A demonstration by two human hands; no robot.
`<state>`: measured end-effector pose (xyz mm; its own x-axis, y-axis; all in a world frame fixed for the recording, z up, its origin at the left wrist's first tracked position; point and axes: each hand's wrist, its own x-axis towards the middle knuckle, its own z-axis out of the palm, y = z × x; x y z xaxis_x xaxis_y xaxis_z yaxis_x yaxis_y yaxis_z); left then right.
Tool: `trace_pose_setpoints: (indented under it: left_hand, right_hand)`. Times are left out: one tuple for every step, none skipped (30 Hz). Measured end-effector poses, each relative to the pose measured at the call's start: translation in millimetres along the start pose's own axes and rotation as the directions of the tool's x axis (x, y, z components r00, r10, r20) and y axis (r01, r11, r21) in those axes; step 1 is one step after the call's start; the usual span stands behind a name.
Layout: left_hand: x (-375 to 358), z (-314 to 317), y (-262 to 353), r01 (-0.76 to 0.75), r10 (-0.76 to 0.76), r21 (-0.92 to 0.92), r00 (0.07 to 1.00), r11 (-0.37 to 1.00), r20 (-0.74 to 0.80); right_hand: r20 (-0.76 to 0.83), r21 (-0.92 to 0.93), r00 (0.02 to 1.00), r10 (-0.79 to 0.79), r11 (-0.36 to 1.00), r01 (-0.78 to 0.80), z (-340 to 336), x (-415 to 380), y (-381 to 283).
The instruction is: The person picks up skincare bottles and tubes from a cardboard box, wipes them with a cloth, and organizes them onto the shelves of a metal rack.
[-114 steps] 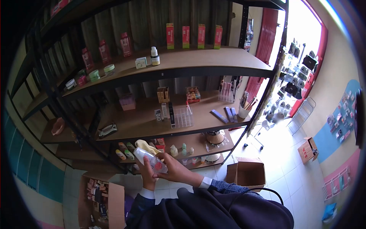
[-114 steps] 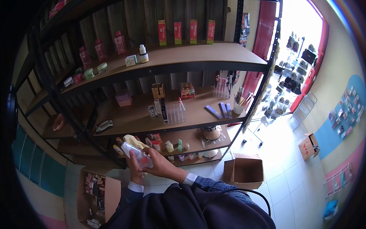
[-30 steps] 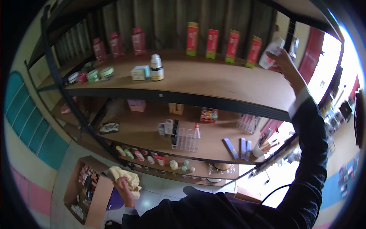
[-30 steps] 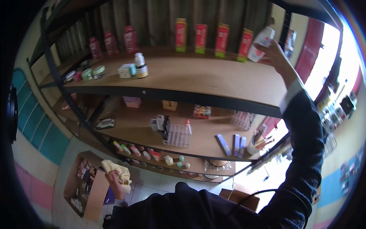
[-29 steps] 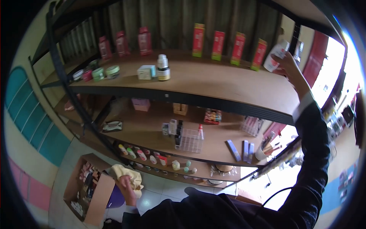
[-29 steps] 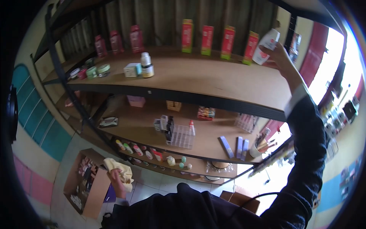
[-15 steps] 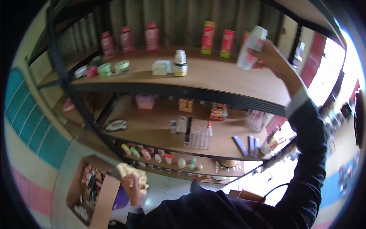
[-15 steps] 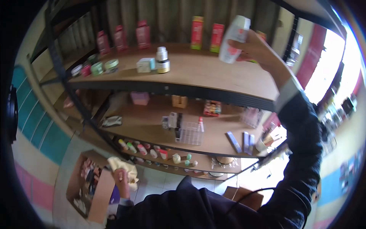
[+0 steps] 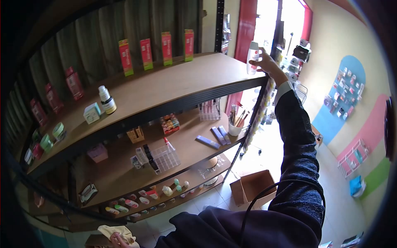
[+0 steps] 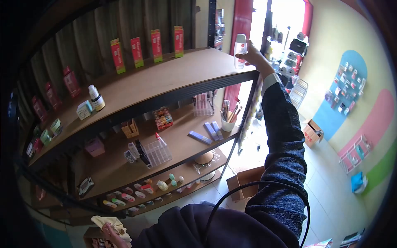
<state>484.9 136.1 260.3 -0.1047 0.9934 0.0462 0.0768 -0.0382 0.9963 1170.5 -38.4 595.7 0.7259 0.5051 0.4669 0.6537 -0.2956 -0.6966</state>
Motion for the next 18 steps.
trace_pose_setpoints:
  left_hand:
    - [-0.1, 6.6, 5.9, 0.012, -0.012, 0.015, 1.000, 1.000, 0.013]
    - [0.2, 13.5, 10.0, 0.023, -0.024, 0.031, 0.999, 0.999, 0.025]
    - [1.6, 20.3, 12.0, 0.035, -0.036, 0.047, 0.999, 0.998, 0.034]
    - [7.9, 23.2, 5.0, 0.031, -0.033, 0.046, 0.998, 0.998, 0.048]
    - [18.1, 23.2, -8.8, -0.031, 0.018, 0.184, 0.997, 0.982, 0.071]
    - [22.3, 28.5, -11.1, -0.095, 0.067, 0.317, 0.993, 0.944, 0.097]
    - [21.7, 33.9, -14.0, -0.099, 0.070, 0.316, 0.992, 0.944, 0.101]
    - [18.5, 39.1, -16.4, -0.135, 0.105, 0.260, 0.987, 0.956, 0.125]
    - [15.4, 44.1, -15.8, -0.168, 0.140, 0.203, 0.980, 0.965, 0.144]
    - [14.3, 48.0, -15.4, -0.173, 0.129, 0.279, 0.977, 0.945, 0.167]
    - [12.3, 52.2, -14.0, -0.175, 0.131, 0.279, 0.977, 0.944, 0.169]
    - [8.5, 55.8, -12.1, -0.157, 0.100, 0.361, 0.980, 0.919, 0.170]
    - [4.2, 59.5, -9.9, -0.138, 0.070, 0.439, 0.983, 0.888, 0.168]
    - [-0.9, 64.0, -4.8, -0.136, 0.069, 0.437, 0.984, 0.889, 0.166]
    - [-6.6, 67.9, 3.3, -0.095, 0.029, 0.472, 0.989, 0.877, 0.145]
    - [-11.2, 72.7, 9.3, -0.054, -0.009, 0.504, 0.993, 0.862, 0.122]
    - [-14.6, 77.1, 12.4, -0.054, -0.008, 0.505, 0.993, 0.862, 0.120]
    - [-17.5, 81.5, 15.0, -0.066, 0.007, 0.472, 0.992, 0.879, 0.125]
  right_hand:
    - [-0.033, 0.007, 0.999, 0.003, 1.000, -0.003, -4.3, -1.0, 8.7]
    - [-0.072, 0.018, 0.997, -0.026, 0.999, 0.028, -5.4, 0.9, 17.3]
    - [-0.109, 0.028, 0.992, -0.056, 0.998, 0.060, -5.7, 6.3, 27.5]
    - [-0.128, 0.046, 0.990, -0.054, 0.997, 0.061, -4.6, 9.6, 31.5]
    - [-0.128, 0.025, 0.992, -0.012, 1.000, 0.015, -4.6, 13.9, 34.9]
    - [-0.144, 0.010, 0.990, 0.008, 1.000, -0.007, -1.7, 15.1, 36.8]
    - [-0.158, -0.002, 0.987, 0.026, 1.000, -0.027, 1.5, 17.3, 38.2]
    - [-0.143, 0.029, 0.988, 0.053, 0.998, -0.050, 2.3, 20.4, 39.0]
    - [-0.144, 0.030, 0.988, 0.055, 0.998, -0.051, 2.9, 21.8, 39.4]
    - [-0.129, 0.013, 0.991, 0.029, 1.000, -0.027, 3.0, 22.6, 40.0]
    - [-0.113, -0.004, 0.994, 0.003, 1.000, -0.004, 3.2, 22.9, 40.9]
    - [-0.123, 0.004, 0.992, 0.020, 1.000, -0.020, 4.1, 18.9, 36.6]
    - [-0.122, 0.004, 0.992, 0.020, 1.000, -0.020, 7.4, 13.5, 34.0]
    - [-0.147, -0.092, 0.989, -0.019, 0.996, 0.005, 10.9, 8.6, 30.6]
    - [-0.168, -0.186, 0.984, -0.059, 0.982, 0.027, 12.2, 6.1, 30.6]
    - [-0.238, -0.204, 0.969, -0.063, 0.979, 0.014, 18.7, 11.7, 47.6]
    - [-0.314, -0.407, 0.930, -0.189, 0.912, 0.048, 26.1, 19.6, 68.2]
    - [-0.301, -0.395, 0.942, -0.149, 0.919, 0.019, 26.5, 15.7, 66.0]
